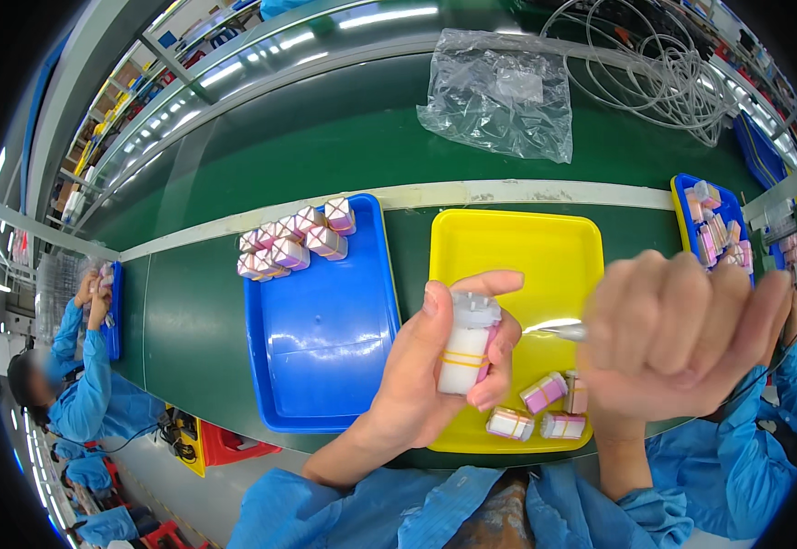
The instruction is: The person takes bundled components from a yellow tray, applies adhesive to their ends using a handheld tool, places the assemblies into a blue tray, and slides the filled tray down the assembly line to another worker.
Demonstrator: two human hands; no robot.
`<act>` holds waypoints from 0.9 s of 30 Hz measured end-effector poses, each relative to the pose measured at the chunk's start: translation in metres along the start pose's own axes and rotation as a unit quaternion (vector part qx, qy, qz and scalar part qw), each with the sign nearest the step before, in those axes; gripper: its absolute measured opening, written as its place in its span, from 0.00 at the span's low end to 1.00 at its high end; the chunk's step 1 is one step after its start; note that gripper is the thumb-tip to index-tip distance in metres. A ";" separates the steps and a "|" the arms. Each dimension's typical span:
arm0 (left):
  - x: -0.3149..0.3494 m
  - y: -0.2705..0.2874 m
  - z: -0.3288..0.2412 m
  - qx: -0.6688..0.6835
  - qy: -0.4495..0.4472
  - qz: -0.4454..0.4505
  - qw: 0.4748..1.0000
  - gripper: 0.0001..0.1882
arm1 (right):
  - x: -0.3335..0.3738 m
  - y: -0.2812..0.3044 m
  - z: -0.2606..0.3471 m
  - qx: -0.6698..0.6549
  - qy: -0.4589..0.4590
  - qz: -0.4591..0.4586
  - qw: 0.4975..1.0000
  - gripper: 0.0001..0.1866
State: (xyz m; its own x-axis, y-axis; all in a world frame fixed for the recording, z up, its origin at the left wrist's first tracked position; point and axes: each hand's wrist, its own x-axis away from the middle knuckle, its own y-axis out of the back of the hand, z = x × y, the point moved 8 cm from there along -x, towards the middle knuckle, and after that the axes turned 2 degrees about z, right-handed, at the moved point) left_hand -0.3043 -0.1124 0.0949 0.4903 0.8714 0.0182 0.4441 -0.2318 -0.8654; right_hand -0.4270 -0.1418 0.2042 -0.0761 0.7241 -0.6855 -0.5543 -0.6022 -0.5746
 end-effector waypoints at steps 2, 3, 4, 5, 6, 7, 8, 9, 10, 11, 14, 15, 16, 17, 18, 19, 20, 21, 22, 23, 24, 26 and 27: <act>-0.001 -0.004 0.005 -0.024 0.017 -0.012 0.999 0.33 | 0.000 -0.001 -0.010 -0.009 -0.008 -0.016 1.000 0.33; -0.001 -0.005 0.006 -0.006 0.016 -0.016 1.000 0.33 | 0.000 -0.004 -0.016 -0.018 -0.022 -0.019 0.999 0.33; -0.002 -0.005 0.007 0.013 0.016 -0.018 1.000 0.34 | -0.001 -0.004 -0.019 -0.026 -0.034 -0.022 0.999 0.34; -0.002 -0.006 0.008 0.015 0.017 -0.018 1.000 0.34 | -0.003 -0.008 -0.018 -0.015 -0.036 0.029 0.999 0.33; -0.002 -0.006 0.006 0.011 0.016 -0.009 1.000 0.34 | -0.002 -0.007 -0.018 -0.014 -0.036 0.028 0.999 0.33; -0.001 -0.006 0.006 0.007 0.014 -0.001 1.000 0.34 | 0.000 -0.005 -0.019 -0.033 -0.036 0.010 0.999 0.33; -0.001 -0.007 0.006 0.008 0.014 -0.003 1.000 0.34 | 0.002 -0.003 -0.020 -0.051 -0.036 -0.008 0.998 0.33; -0.001 -0.008 0.006 0.015 0.017 -0.003 1.000 0.34 | 0.002 -0.004 -0.019 -0.052 -0.037 -0.009 0.998 0.33; -0.002 -0.009 0.007 0.022 0.021 -0.003 1.000 0.34 | 0.001 -0.002 -0.019 -0.044 -0.050 -0.039 0.997 0.32; -0.002 -0.009 0.008 0.023 0.022 -0.003 1.000 0.34 | 0.002 0.001 -0.020 -0.035 -0.063 -0.068 0.995 0.32; -0.003 -0.007 0.010 0.034 0.024 0.003 0.999 0.33 | 0.007 0.008 -0.018 -0.011 -0.011 -0.050 0.999 0.32; -0.003 -0.007 0.010 0.028 0.020 0.006 0.999 0.33 | 0.007 0.009 -0.017 -0.010 -0.011 -0.051 0.999 0.32; -0.002 -0.006 0.009 0.022 0.015 0.008 1.000 0.33 | 0.006 0.006 -0.018 -0.005 -0.013 -0.033 0.999 0.32; -0.001 -0.005 0.009 0.023 0.014 0.006 1.000 0.33 | 0.005 0.003 -0.019 0.000 -0.014 -0.016 1.000 0.32; 0.000 -0.007 0.007 0.021 0.006 0.007 1.000 0.33 | 0.003 0.000 -0.018 -0.001 -0.015 -0.016 1.000 0.32; 0.000 -0.009 0.006 0.020 -0.002 0.010 1.000 0.33 | 0.000 -0.005 -0.018 -0.003 -0.026 -0.012 1.000 0.32; 0.000 -0.010 0.006 0.021 -0.002 0.009 1.000 0.33 | -0.002 -0.008 -0.018 -0.004 -0.037 -0.008 0.999 0.32; 0.000 -0.012 0.007 0.014 -0.001 0.005 1.000 0.33 | -0.002 -0.009 -0.018 -0.004 -0.038 -0.009 0.999 0.32; 0.000 -0.011 0.006 0.006 -0.001 0.000 1.000 0.33 | -0.002 -0.008 -0.018 -0.011 -0.035 -0.019 0.999 0.31; 0.000 -0.010 0.006 0.007 -0.002 -0.001 1.000 0.33 | -0.002 -0.006 -0.019 -0.017 -0.033 -0.029 0.999 0.31; 0.000 -0.010 0.006 0.012 -0.001 0.001 1.000 0.33 | -0.003 -0.007 -0.019 -0.018 -0.034 -0.030 0.999 0.31; -0.001 -0.010 0.008 0.018 0.001 0.006 1.000 0.34 | -0.004 -0.001 -0.020 -0.040 -0.064 -0.083 0.994 0.30; -0.001 -0.012 0.009 0.035 0.007 0.023 0.999 0.34 | -0.004 0.002 -0.021 -0.039 -0.064 -0.083 0.994 0.30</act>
State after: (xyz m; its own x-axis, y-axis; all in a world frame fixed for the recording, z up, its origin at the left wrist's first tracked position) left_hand -0.3168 -0.1066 0.1010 0.5205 0.8537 -0.0158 0.3681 -0.2410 -0.8980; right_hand -0.4104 -0.1531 0.1959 -0.0961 0.8497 -0.5185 -0.5019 -0.4912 -0.7119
